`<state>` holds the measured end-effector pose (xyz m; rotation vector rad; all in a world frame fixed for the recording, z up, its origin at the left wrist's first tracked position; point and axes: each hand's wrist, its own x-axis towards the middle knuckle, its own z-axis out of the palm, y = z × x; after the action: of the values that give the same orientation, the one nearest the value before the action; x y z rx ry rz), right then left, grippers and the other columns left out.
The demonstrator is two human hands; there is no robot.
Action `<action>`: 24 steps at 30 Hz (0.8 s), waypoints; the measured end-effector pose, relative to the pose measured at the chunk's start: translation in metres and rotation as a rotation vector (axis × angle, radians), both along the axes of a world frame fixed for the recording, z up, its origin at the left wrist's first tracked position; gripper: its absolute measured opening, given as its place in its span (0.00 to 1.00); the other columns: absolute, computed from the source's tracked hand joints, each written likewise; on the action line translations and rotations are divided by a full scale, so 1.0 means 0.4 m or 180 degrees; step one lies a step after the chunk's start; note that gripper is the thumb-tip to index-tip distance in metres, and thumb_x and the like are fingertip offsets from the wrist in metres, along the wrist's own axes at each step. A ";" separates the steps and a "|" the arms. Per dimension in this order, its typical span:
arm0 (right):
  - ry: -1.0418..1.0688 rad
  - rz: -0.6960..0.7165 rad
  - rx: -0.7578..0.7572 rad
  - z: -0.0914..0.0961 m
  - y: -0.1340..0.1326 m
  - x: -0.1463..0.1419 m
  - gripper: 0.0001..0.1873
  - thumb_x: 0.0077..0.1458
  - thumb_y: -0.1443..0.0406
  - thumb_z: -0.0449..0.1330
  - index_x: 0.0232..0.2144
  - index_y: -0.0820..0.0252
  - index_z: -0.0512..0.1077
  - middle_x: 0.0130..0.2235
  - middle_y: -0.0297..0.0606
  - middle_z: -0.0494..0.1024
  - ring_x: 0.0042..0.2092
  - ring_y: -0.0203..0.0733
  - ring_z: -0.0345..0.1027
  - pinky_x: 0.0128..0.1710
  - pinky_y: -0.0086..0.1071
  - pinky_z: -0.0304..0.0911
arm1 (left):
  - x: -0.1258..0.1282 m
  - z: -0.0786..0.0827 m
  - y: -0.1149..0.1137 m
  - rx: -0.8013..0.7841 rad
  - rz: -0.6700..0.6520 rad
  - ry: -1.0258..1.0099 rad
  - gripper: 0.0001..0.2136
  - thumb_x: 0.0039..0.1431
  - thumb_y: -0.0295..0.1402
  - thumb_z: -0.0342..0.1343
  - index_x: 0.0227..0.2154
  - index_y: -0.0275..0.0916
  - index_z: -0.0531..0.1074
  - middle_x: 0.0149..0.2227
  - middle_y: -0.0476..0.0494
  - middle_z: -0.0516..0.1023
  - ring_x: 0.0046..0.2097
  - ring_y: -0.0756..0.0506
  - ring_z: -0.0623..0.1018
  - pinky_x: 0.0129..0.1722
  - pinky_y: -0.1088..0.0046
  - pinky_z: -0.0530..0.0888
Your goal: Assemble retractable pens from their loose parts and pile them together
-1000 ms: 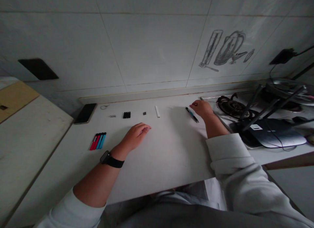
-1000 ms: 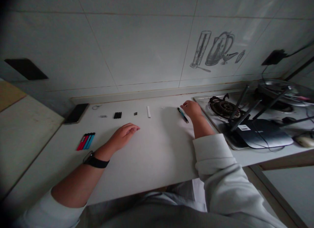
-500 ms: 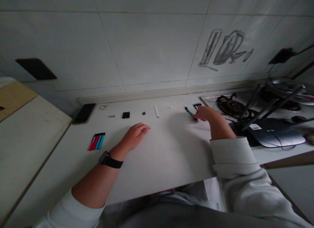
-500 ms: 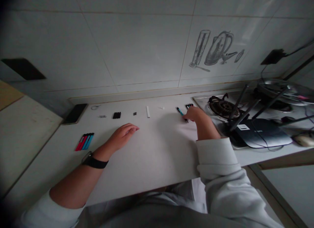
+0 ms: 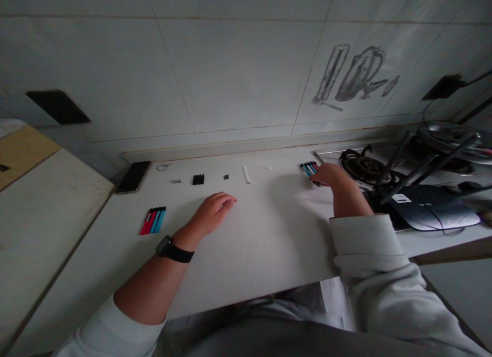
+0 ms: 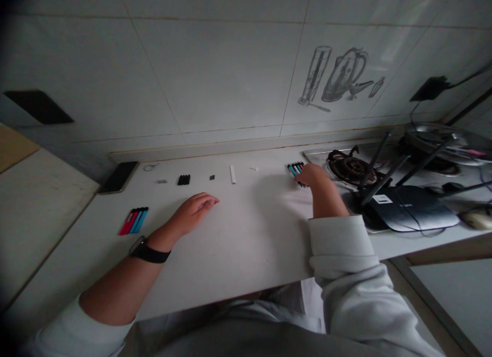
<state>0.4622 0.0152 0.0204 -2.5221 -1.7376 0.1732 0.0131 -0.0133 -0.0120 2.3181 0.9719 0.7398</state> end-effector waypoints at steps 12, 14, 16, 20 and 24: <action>-0.0391 -0.0280 -0.0708 0.016 0.000 -0.011 0.20 0.52 0.57 0.63 0.40 0.68 0.82 0.41 0.58 0.82 0.45 0.57 0.77 0.42 0.38 0.69 | -0.002 -0.002 -0.001 0.0058 -0.0049 0.0061 0.16 0.74 0.40 0.45 0.43 0.40 0.78 0.45 0.42 0.81 0.49 0.43 0.78 0.53 0.61 0.74; -0.0383 -0.0307 -0.0695 0.015 -0.001 -0.012 0.21 0.52 0.57 0.63 0.41 0.69 0.82 0.42 0.59 0.82 0.46 0.57 0.77 0.42 0.38 0.70 | -0.003 -0.002 -0.001 0.0069 -0.0051 0.0078 0.16 0.74 0.40 0.45 0.44 0.40 0.78 0.45 0.42 0.81 0.49 0.43 0.78 0.53 0.61 0.74; -0.0387 -0.0340 -0.0681 0.012 -0.001 -0.011 0.21 0.52 0.57 0.64 0.42 0.69 0.81 0.42 0.58 0.82 0.46 0.57 0.77 0.43 0.38 0.70 | -0.003 -0.003 0.000 0.0081 -0.0054 0.0099 0.16 0.74 0.41 0.45 0.44 0.40 0.78 0.45 0.42 0.81 0.49 0.43 0.78 0.53 0.60 0.74; -0.0415 -0.0318 -0.0669 0.001 0.004 -0.002 0.22 0.51 0.58 0.64 0.43 0.70 0.81 0.41 0.59 0.82 0.47 0.58 0.77 0.44 0.39 0.70 | -0.003 -0.006 0.003 0.0096 -0.0070 0.0123 0.16 0.74 0.41 0.45 0.44 0.41 0.78 0.45 0.43 0.81 0.49 0.43 0.78 0.53 0.60 0.74; -0.0413 -0.0295 -0.0625 -0.012 0.009 0.010 0.22 0.51 0.59 0.64 0.44 0.70 0.81 0.42 0.60 0.82 0.46 0.57 0.77 0.45 0.40 0.70 | -0.003 -0.004 0.002 0.0104 -0.0062 0.0130 0.16 0.74 0.41 0.45 0.44 0.41 0.78 0.45 0.43 0.81 0.49 0.43 0.78 0.53 0.61 0.74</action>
<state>0.4661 0.0188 0.0155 -2.8060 -1.7214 0.1871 0.0118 -0.0126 -0.0137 2.3760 0.9602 0.7080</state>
